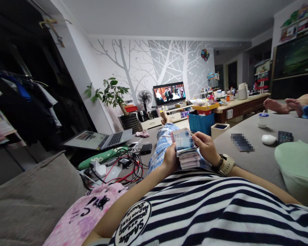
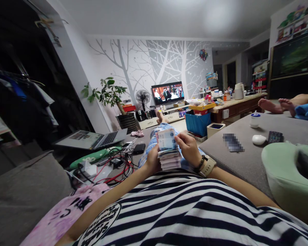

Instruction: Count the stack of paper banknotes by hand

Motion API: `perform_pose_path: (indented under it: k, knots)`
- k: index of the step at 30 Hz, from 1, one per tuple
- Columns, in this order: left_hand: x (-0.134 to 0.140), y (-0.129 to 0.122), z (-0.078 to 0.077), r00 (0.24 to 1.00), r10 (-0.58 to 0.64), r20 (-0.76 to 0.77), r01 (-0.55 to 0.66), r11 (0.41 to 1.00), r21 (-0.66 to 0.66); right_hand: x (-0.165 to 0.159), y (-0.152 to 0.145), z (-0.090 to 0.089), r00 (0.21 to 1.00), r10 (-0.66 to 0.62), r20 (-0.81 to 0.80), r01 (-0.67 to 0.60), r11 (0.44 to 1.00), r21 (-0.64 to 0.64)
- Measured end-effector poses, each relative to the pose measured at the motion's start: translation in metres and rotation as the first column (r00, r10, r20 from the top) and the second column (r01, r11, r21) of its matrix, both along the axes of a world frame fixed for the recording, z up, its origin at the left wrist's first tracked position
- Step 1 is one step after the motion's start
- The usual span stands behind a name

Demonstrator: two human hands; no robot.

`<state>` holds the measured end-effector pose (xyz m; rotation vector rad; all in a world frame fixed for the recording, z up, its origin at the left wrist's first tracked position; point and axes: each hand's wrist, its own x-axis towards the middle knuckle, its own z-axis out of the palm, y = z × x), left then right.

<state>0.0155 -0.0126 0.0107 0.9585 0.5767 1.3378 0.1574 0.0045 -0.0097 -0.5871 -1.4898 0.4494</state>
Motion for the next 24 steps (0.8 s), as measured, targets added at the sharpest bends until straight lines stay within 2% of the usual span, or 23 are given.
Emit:
perform_pose_path:
  k: [4, 9, 12, 17, 20, 24]
  knots:
    - [0.000, -0.001, 0.001, 0.999, -0.051, -0.001, 0.051, 0.998, -0.021, 0.000, -0.003, 0.002, 1.000, 0.019, -0.015, -0.019, 1.000, -0.005]
    - [0.001, -0.001, 0.001, 0.999, -0.012, 0.032, 0.014, 0.996, -0.086, -0.001, -0.010, 0.006, 0.993, 0.114, -0.010, -0.114, 0.994, 0.001]
    - [0.000, -0.004, 0.003, 0.999, -0.020, 0.029, 0.023, 0.994, -0.108, -0.001, -0.007, 0.005, 0.998, 0.051, -0.028, -0.052, 0.999, -0.012]
    - [-0.003, -0.002, 0.000, 1.000, -0.013, -0.003, 0.013, 0.994, -0.109, 0.002, 0.006, 0.001, 0.994, -0.107, 0.001, 0.106, 0.989, -0.107]
    - [-0.005, 0.000, -0.003, 0.999, 0.007, -0.037, -0.009, 0.997, -0.078, 0.003, 0.013, -0.001, 0.993, -0.116, 0.035, 0.121, 0.980, -0.158]
    - [-0.005, 0.002, -0.004, 0.999, -0.002, -0.044, -0.001, 0.998, -0.068, 0.003, 0.016, -0.003, 0.993, -0.100, 0.057, 0.107, 0.983, -0.146]
